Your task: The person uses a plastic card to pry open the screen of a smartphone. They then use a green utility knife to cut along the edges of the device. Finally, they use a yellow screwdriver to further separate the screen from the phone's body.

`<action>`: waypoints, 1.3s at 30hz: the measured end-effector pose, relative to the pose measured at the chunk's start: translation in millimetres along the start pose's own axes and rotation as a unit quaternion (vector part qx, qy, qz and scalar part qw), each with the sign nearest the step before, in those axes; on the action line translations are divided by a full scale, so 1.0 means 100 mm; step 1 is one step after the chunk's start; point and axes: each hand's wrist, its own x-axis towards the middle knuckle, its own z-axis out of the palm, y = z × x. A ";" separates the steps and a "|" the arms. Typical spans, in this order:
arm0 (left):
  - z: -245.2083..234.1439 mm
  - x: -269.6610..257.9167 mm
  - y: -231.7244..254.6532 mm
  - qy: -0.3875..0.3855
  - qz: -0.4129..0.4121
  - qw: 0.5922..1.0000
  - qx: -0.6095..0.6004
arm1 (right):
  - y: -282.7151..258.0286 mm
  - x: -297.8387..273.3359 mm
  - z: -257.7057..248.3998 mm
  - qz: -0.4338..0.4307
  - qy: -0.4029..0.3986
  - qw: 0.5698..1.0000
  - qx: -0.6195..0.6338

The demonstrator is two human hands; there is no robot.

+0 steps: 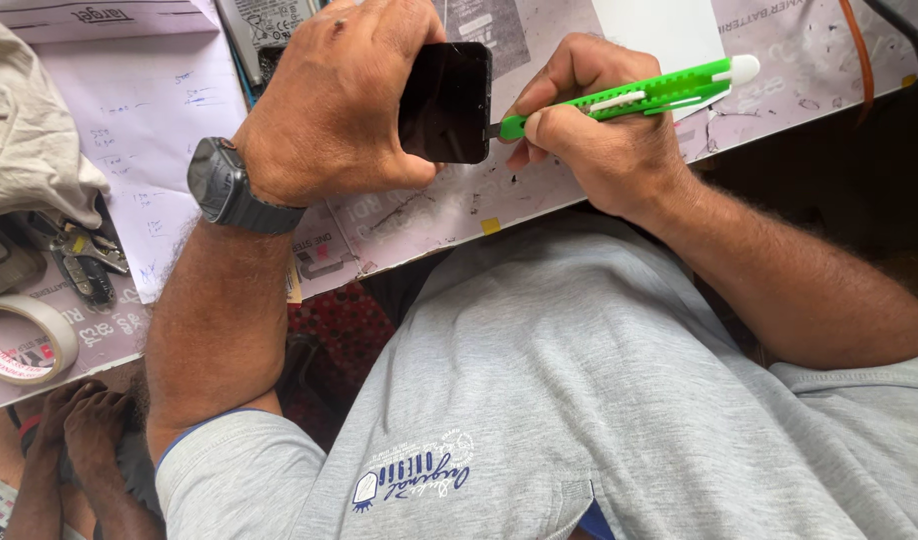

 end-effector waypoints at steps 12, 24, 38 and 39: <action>0.01 -0.02 -0.02 0.029 0.008 0.999 0.026 | -0.11 0.24 -0.21 0.049 -0.078 0.991 0.094; 0.02 -0.03 -0.02 0.064 0.046 0.996 0.043 | -0.02 0.14 0.01 0.126 0.028 0.957 0.260; 0.06 -0.03 -0.02 0.057 0.027 0.997 0.036 | -0.18 0.09 0.18 0.211 0.125 0.920 0.305; 0.06 -0.02 -0.02 0.061 0.031 0.997 0.035 | -0.18 0.08 0.18 0.217 0.131 0.918 0.305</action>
